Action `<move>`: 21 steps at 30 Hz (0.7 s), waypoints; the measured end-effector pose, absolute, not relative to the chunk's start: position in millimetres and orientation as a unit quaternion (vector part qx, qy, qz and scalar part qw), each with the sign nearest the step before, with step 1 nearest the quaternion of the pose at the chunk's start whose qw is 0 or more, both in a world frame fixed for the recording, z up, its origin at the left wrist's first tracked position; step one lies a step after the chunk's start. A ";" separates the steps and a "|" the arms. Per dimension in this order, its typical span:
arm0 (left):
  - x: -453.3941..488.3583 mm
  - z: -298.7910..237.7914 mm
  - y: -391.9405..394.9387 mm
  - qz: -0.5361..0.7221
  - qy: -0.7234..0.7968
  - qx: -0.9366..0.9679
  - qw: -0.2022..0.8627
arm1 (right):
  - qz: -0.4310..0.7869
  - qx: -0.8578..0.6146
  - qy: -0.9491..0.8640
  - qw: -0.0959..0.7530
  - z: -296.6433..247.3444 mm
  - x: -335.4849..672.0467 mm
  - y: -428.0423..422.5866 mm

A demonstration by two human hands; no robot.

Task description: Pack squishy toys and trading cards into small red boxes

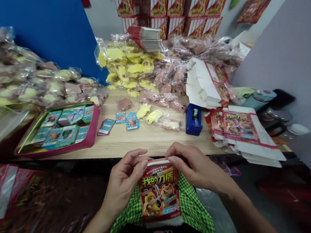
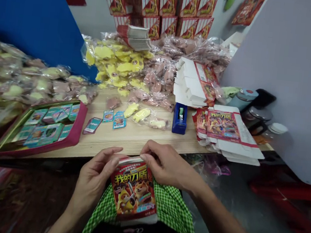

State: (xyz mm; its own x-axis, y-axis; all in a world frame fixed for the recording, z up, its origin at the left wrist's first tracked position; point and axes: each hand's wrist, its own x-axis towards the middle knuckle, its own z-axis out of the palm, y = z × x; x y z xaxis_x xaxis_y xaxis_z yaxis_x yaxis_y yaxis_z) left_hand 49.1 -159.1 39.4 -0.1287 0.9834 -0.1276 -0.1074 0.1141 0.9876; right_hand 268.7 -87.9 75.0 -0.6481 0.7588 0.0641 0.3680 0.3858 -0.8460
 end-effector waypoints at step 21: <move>21.6 -8.2 -140.8 0.426 0.508 0.512 0.545 | 0.399 -0.353 -0.807 0.257 18.9 250.9 -100.2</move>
